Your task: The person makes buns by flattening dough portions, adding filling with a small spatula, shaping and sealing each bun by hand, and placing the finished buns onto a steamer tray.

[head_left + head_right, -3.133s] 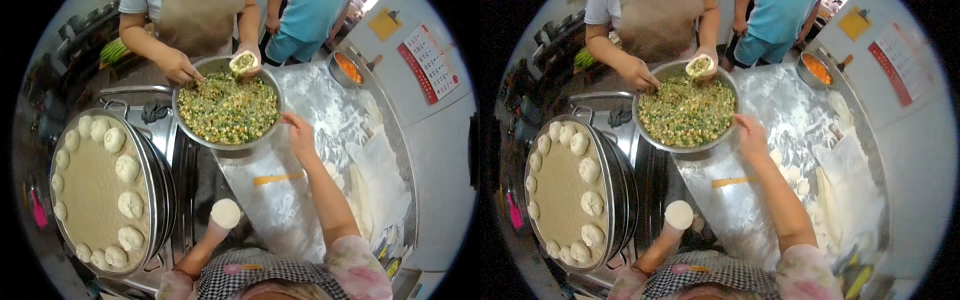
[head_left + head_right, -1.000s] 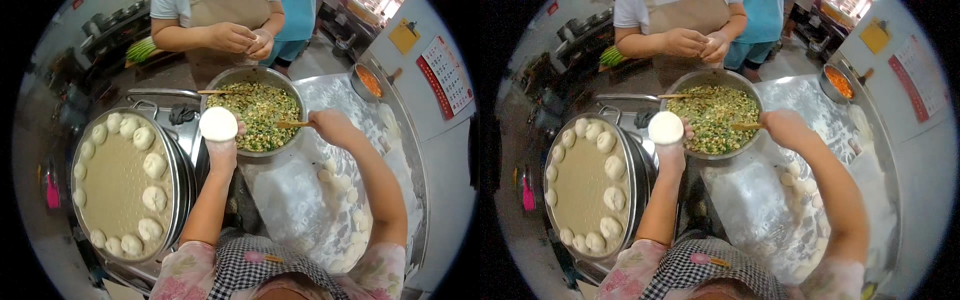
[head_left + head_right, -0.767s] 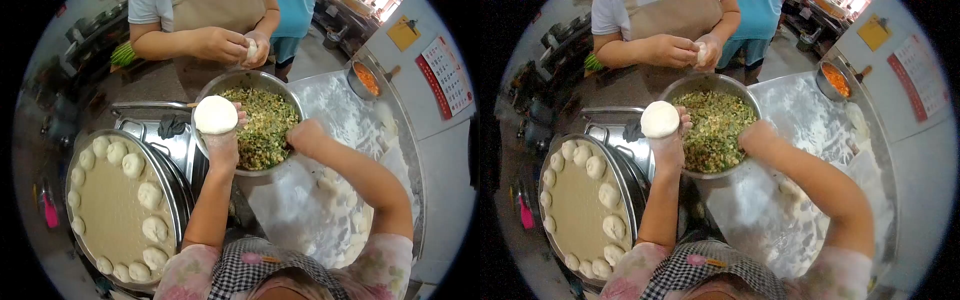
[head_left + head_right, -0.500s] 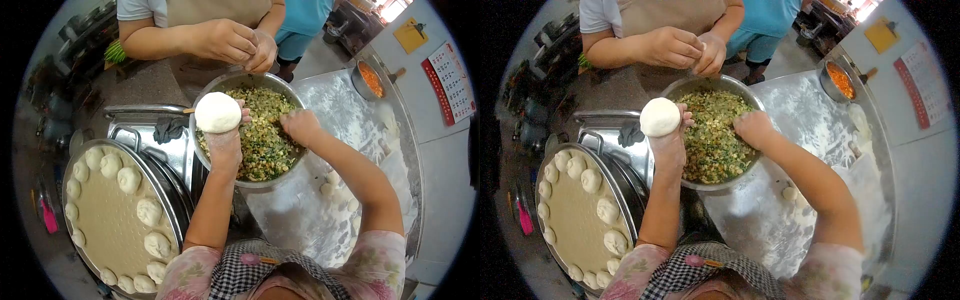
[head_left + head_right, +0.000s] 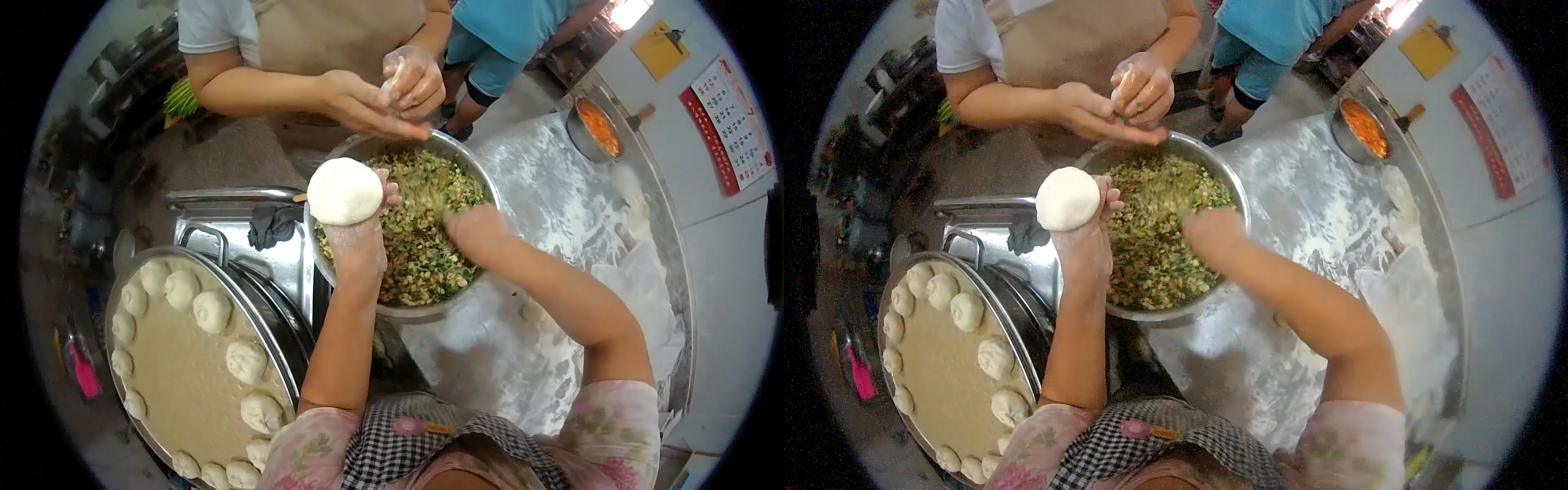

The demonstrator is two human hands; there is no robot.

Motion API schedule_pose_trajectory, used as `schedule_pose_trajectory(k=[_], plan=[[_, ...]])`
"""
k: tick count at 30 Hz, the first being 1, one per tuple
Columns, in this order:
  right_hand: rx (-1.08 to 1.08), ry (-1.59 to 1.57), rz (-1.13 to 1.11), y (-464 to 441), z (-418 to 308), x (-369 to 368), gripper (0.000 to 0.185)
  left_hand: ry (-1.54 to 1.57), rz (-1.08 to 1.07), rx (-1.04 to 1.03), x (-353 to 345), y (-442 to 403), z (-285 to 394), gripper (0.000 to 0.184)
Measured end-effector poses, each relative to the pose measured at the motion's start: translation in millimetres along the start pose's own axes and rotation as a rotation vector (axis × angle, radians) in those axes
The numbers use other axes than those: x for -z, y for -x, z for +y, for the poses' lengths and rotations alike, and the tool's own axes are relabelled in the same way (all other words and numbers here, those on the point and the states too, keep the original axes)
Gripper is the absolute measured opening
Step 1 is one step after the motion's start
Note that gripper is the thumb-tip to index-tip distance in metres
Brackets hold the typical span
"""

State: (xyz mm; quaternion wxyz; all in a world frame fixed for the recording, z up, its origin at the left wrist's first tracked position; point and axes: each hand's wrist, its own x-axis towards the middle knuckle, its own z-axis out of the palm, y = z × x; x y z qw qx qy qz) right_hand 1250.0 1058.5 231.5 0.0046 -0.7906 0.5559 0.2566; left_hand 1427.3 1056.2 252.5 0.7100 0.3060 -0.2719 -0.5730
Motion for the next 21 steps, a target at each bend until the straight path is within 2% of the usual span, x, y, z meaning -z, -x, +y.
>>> schedule_pose_trajectory(k=[1,7,10,13,16,17,21], plan=[[-0.008,-0.017,0.107,-3.5,9.4,-2.0,0.017,-0.003,0.001,-0.001,2.6,2.0,1.1,0.023],[-0.014,-0.123,0.231,25.0,47.6,35.7,0.01,-0.04,0.011,-0.009,6.9,4.8,4.6,0.022],[0.061,-0.181,-0.004,64.1,32.1,73.6,0.009,-0.036,0.022,-0.014,1.1,5.7,9.5,0.021],[0.13,-0.108,0.016,54.1,16.9,24.2,0.009,-0.03,0.004,-0.028,-3.4,9.4,10.4,0.02],[0.028,-0.008,0.09,29.4,1.5,-0.9,0.008,-0.04,-0.021,-0.014,-2.0,12.1,8.9,0.02],[0.041,0.025,0.222,24.8,7.0,-3.6,0.007,-0.041,-0.026,-0.001,-1.6,13.1,9.3,0.02],[-0.042,-0.013,0.131,30.9,22.5,17.6,0.011,-0.22,-0.02,0.07,0.0,15.1,12.1,0.022]])
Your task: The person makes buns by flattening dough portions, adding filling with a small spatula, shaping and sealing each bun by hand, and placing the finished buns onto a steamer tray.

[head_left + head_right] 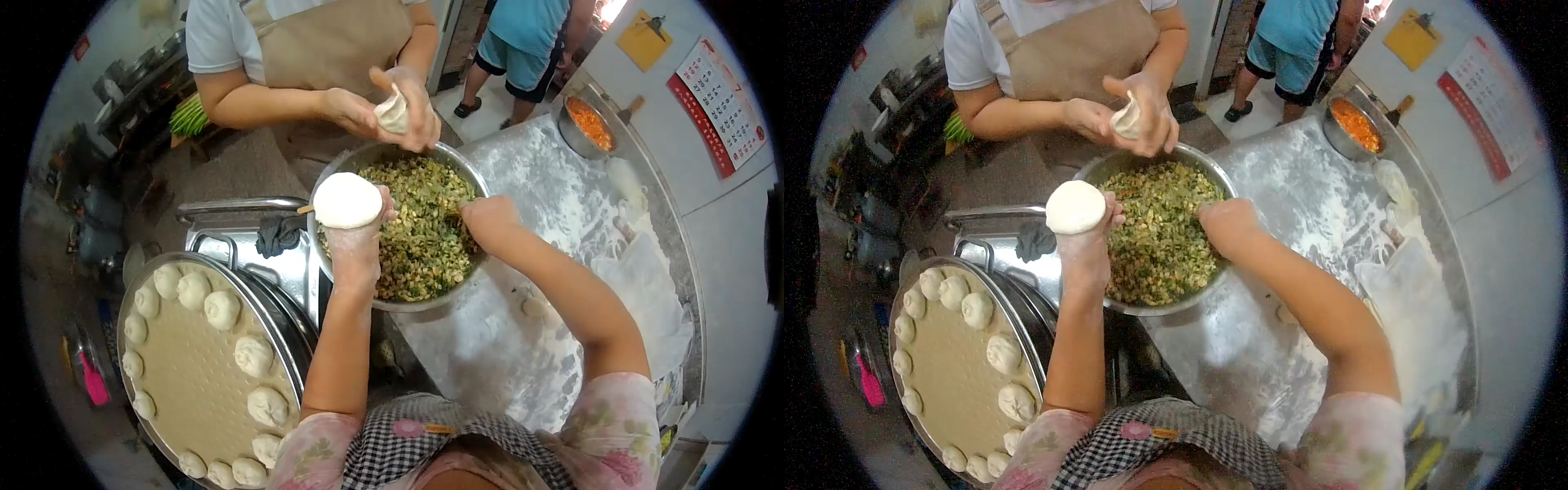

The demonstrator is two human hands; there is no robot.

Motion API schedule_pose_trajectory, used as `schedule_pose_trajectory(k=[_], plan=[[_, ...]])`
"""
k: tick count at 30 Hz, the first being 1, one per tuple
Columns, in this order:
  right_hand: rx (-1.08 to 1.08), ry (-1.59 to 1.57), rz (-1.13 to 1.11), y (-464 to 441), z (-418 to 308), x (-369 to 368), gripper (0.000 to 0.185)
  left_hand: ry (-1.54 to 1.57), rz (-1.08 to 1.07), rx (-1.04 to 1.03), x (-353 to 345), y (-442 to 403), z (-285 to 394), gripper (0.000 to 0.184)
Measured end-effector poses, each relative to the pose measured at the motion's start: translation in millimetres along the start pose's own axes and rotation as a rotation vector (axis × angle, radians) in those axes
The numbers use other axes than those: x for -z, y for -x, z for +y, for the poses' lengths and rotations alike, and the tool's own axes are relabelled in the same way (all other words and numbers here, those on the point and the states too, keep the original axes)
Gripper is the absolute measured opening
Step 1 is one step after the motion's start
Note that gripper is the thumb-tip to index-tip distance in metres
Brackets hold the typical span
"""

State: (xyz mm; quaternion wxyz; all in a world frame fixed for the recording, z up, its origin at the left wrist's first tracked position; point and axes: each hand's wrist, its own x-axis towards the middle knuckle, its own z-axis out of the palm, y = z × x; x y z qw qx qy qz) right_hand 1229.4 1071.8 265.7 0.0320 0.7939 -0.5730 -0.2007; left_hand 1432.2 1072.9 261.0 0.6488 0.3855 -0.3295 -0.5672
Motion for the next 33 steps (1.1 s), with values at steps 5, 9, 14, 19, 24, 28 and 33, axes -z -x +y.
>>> schedule_pose_trajectory(k=[5,9,14,19,24,28,33], plan=[[-0.027,-0.203,0.107,21.2,-26.5,11.1,0.012,-0.171,-0.055,-0.066,4.6,-9.8,-27.7,0.025],[-0.105,-0.236,-0.09,0.5,-53.6,-16.3,0.014,-0.216,-0.204,-0.004,3.9,-20.2,-49.3,0.027],[-0.155,-0.381,0.232,8.7,-17.8,-27.1,0.012,-0.283,-0.198,0.209,-3.7,-34.0,-70.8,0.034],[-0.283,-0.586,0.237,23.4,22.2,-19.0,0.016,-0.509,-0.283,0.427,-11.2,-47.8,-93.8,0.039],[-0.41,-0.91,0.038,4.9,12.9,-41.1,0.017,-1.059,-0.483,0.06,-0.9,-62.9,-148.4,0.029],[-0.294,-1.001,0.141,30.1,-15.4,-26.6,0.017,-1.445,-0.515,-0.045,-30.9,-36.0,-104.4,0.04],[-0.16,-0.848,0.24,43.9,-19.6,-41.7,0.029,-1.356,-0.532,-0.004,-30.3,-35.9,-105.5,0.055]])
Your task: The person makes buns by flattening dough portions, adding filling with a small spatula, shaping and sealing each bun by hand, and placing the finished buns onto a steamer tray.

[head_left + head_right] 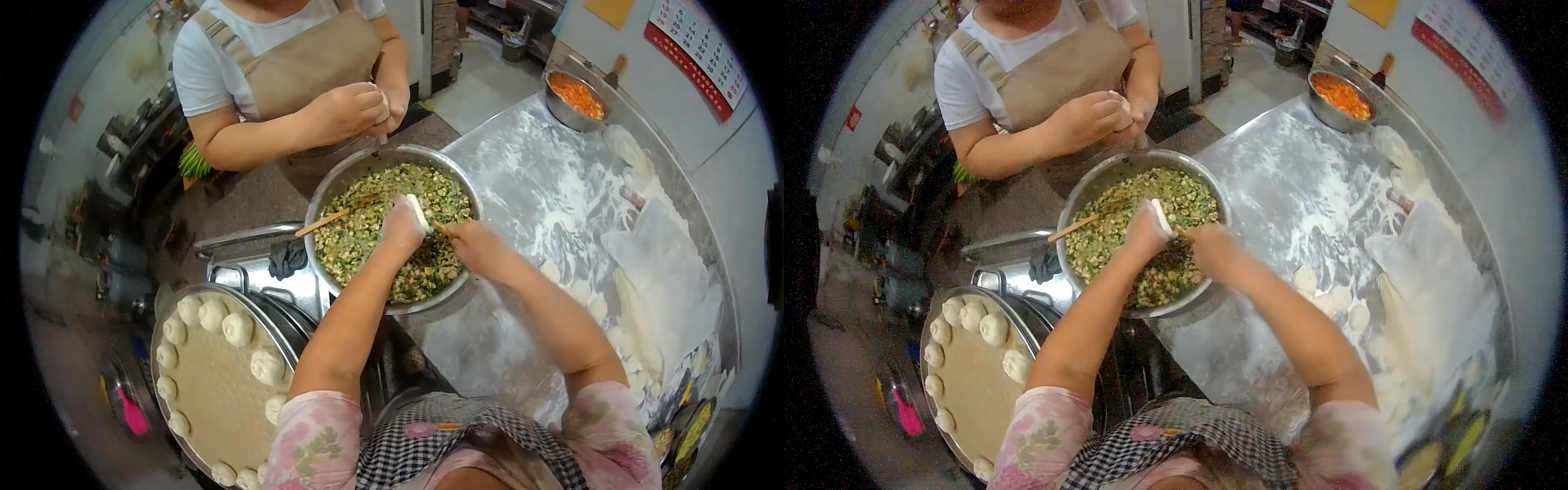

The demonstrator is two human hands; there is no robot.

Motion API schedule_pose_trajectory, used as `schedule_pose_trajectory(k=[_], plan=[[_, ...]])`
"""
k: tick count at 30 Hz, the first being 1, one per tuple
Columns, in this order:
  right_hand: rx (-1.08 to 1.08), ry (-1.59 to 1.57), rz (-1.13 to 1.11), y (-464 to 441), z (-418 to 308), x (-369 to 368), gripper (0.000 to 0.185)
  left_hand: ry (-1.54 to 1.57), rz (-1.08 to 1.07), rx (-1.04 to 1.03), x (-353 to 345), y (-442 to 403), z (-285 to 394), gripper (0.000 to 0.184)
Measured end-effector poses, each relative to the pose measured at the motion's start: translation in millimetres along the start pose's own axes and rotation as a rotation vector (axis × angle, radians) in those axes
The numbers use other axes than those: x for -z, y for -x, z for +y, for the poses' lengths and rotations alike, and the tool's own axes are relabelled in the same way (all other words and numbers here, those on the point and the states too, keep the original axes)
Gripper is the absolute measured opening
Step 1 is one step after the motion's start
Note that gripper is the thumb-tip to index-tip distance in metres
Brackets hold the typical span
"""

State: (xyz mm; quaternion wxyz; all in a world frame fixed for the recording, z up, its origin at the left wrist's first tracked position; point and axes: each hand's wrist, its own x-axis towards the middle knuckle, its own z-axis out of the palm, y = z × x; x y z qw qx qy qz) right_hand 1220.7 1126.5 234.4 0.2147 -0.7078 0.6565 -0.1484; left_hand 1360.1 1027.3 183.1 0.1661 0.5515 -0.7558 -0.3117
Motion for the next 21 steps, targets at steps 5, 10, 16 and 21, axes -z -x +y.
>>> schedule_pose_trajectory(k=[5,10,16,21], plan=[[-0.374,-0.033,-0.166,-4.9,12.2,26.2,0.03,-0.139,0.055,0.004,-2.9,1.1,-10.0,0.047],[-0.012,-0.134,0.023,-6.1,6.6,-27.5,0.03,-0.126,0.043,0.016,-10.4,-5.9,-15.5,0.048],[-0.198,-0.104,-0.132,-20.9,26.4,11.7,0.032,-0.048,0.074,-0.044,4.4,-2.7,-9.0,0.044],[0.054,-0.206,0.072,-12.8,7.2,-19.1,0.03,-0.115,0.102,-0.097,-5.6,-0.9,-20.2,0.048]])
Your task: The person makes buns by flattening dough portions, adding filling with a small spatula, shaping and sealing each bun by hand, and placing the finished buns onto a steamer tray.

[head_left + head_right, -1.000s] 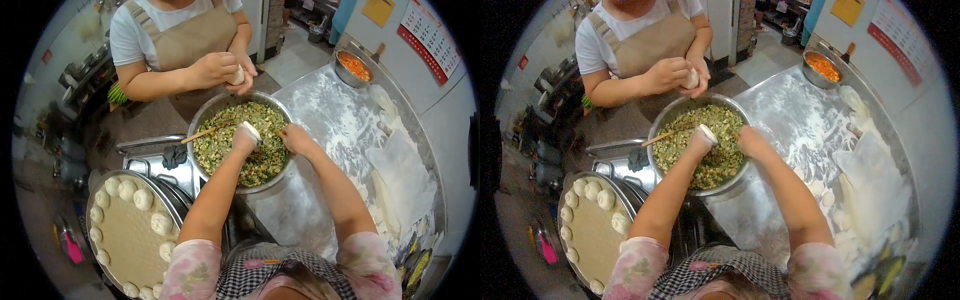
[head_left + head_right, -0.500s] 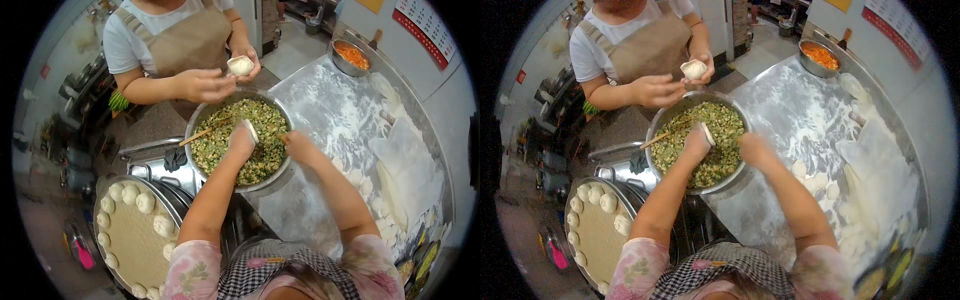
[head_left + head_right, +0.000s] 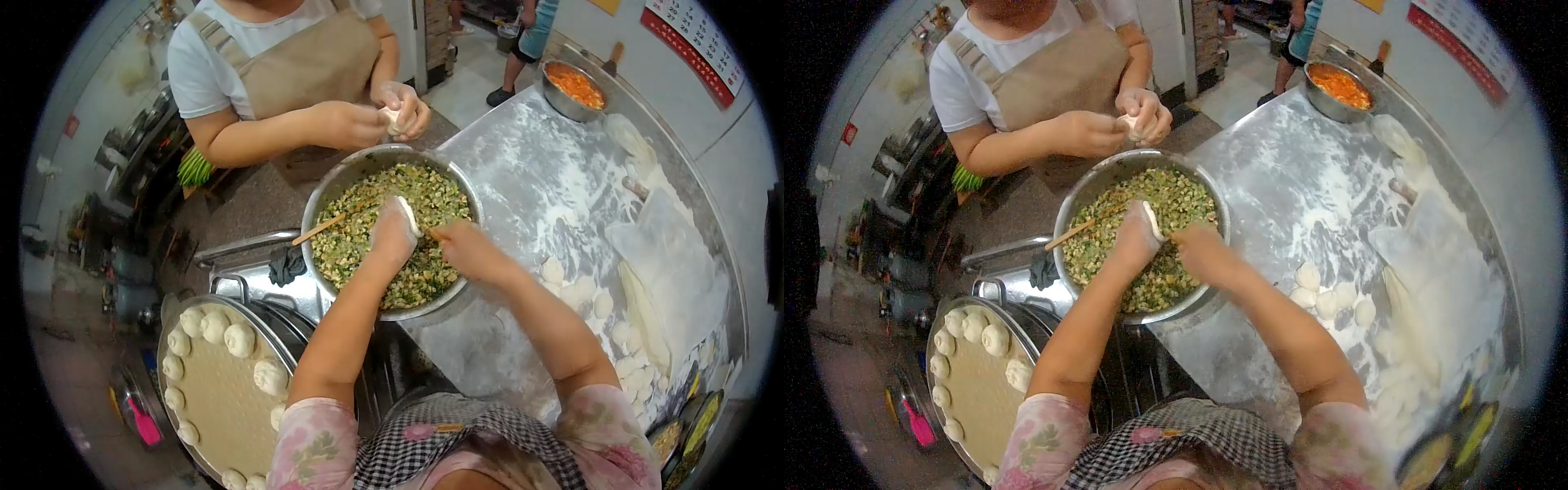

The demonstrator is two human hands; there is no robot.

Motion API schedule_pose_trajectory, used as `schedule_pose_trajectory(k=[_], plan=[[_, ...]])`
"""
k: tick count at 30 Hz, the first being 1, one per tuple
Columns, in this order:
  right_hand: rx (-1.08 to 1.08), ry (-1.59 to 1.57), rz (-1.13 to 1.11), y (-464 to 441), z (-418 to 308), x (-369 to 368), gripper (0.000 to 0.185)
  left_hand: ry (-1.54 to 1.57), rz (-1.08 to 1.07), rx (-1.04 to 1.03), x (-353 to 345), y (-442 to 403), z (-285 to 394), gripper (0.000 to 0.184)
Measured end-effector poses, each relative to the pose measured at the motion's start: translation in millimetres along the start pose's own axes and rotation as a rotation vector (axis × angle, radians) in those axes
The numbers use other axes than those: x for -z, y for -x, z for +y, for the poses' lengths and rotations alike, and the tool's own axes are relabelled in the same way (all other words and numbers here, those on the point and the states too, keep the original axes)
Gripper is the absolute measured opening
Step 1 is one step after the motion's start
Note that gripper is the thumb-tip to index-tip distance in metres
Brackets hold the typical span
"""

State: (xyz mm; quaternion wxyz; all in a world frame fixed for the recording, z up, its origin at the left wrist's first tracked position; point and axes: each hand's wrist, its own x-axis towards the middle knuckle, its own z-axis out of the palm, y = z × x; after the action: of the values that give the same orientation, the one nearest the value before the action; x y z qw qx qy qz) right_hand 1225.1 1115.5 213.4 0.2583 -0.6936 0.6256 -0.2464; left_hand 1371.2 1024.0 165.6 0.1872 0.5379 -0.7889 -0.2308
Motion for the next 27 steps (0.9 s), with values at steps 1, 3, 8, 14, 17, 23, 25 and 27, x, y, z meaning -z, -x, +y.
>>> schedule_pose_trajectory(k=[1,3,8,14,17,23,25,27], plan=[[-0.029,0.005,0.006,3.3,-6.1,-2.1,0.029,-0.015,0.012,-0.024,-0.4,0.2,0.2,0.049],[-0.092,0.013,0.02,9.9,-15.0,-2.5,0.027,-0.044,0.032,-0.078,-0.8,1.7,2.0,0.051],[-0.267,0.021,-0.142,1.4,6.9,35.9,0.026,0.003,-0.047,-0.093,3.2,-0.9,-8.5,0.058],[-0.242,-0.291,-0.184,-1.8,4.7,12.7,0.026,-0.011,-0.113,-0.026,12.9,5.7,0.3,0.063],[-0.119,-0.046,-0.045,9.9,-30.9,17.2,0.028,0.078,-0.014,-0.049,18.0,9.7,6.3,0.065],[-0.015,0.402,-0.091,23.8,-68.0,26.7,0.04,0.248,0.319,-0.188,28.1,16.5,19.6,0.065],[0.038,0.449,-0.118,23.2,-68.6,33.2,0.042,0.337,0.351,-0.188,31.8,19.4,19.0,0.064],[0.16,0.495,-0.09,22.4,-46.8,44.7,0.036,0.474,0.324,-0.14,29.5,20.8,11.9,0.062]])
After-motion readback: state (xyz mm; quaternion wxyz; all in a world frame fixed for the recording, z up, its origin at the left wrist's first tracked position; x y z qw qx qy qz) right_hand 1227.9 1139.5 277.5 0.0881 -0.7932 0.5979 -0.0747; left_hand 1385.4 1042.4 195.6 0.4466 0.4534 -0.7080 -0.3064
